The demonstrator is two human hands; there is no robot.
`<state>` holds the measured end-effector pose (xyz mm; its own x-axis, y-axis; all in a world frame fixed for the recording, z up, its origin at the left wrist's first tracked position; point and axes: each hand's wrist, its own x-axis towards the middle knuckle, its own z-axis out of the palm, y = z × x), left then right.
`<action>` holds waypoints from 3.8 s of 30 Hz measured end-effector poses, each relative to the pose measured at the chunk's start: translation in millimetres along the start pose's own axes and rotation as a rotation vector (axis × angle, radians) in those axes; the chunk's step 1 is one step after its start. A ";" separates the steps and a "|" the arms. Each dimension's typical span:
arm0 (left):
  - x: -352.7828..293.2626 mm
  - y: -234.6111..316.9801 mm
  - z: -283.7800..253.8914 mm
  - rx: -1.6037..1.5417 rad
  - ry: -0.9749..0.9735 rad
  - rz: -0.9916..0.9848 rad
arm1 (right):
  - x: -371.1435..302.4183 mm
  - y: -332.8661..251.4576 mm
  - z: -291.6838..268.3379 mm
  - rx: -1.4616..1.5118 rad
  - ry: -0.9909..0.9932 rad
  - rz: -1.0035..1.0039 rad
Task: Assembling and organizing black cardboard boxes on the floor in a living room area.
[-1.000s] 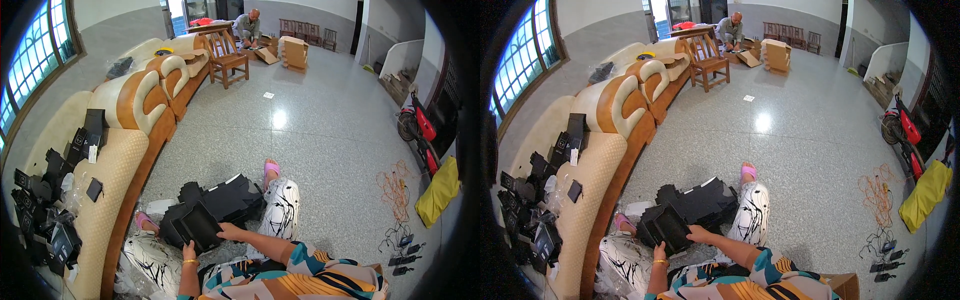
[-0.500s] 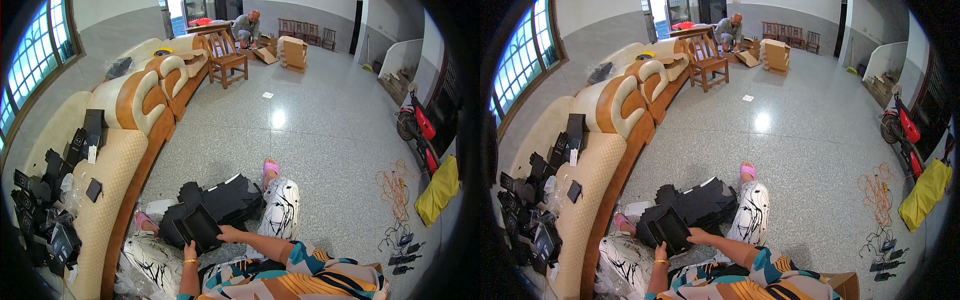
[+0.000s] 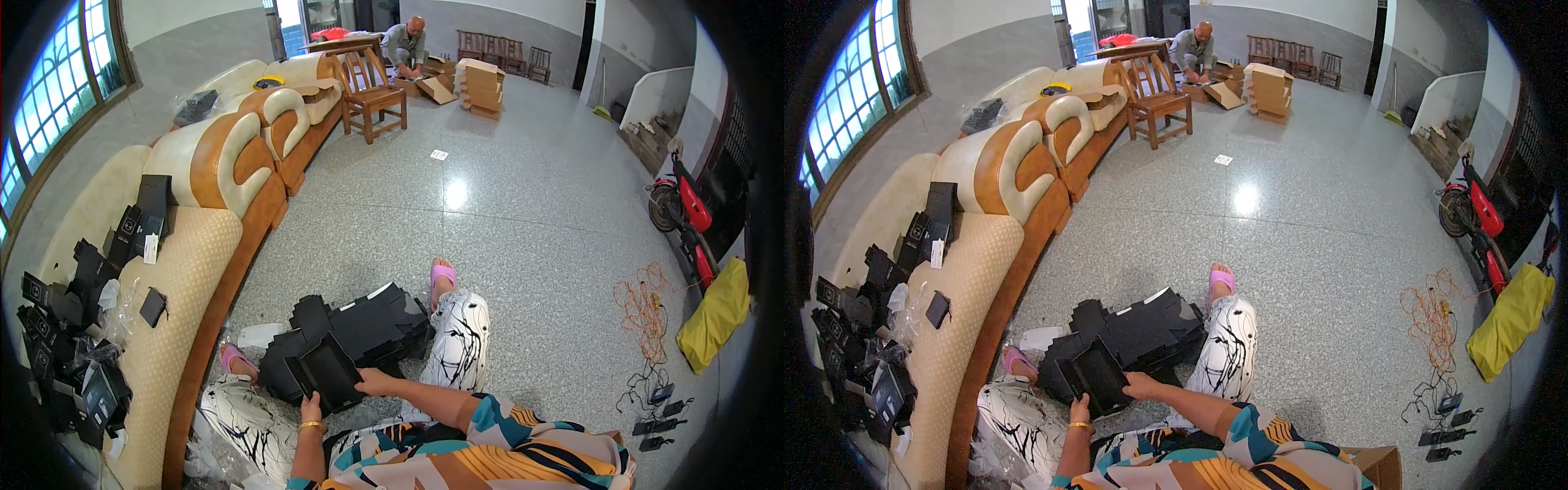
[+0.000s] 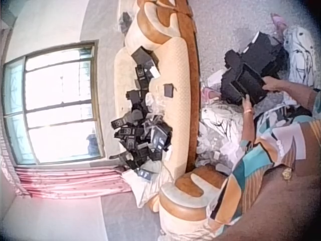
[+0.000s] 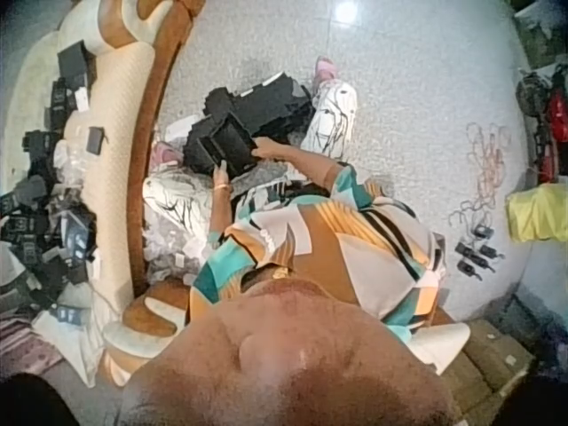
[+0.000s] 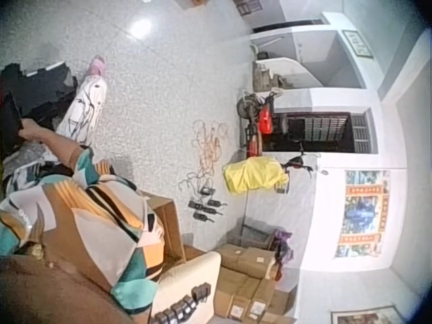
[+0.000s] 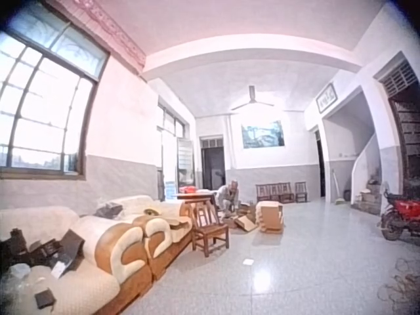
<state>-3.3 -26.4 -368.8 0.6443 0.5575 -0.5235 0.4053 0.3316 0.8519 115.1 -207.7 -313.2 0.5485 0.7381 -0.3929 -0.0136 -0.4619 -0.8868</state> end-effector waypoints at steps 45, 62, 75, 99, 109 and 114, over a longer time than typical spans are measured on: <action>-43.9 48.5 3.8 -0.655 -0.407 -0.044 | 12.7 -4.4 -11.5 1.653 0.121 0.117; -2.6 52.1 -6.6 -0.026 0.124 0.604 | 20.0 6.2 -36.9 1.302 0.329 -0.057; 40.5 67.2 -21.5 0.791 0.211 0.871 | 20.0 9.7 -34.0 0.609 0.215 0.146; 88.1 70.7 -15.5 0.188 0.057 0.018 | 56.5 25.1 -27.3 0.399 1.040 0.151; 100.8 54.7 -27.0 0.219 -0.038 0.034 | 68.4 32.9 -26.1 1.060 0.675 0.177; 105.4 59.0 -33.7 0.272 -0.079 0.070 | 61.4 26.5 -32.1 0.687 0.849 0.214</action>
<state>66.6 77.6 -373.2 0.7207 0.5075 -0.4723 0.5104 0.0725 0.8569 175.3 -190.5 -353.0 0.8697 -0.0217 -0.4931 -0.4926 0.0251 -0.8699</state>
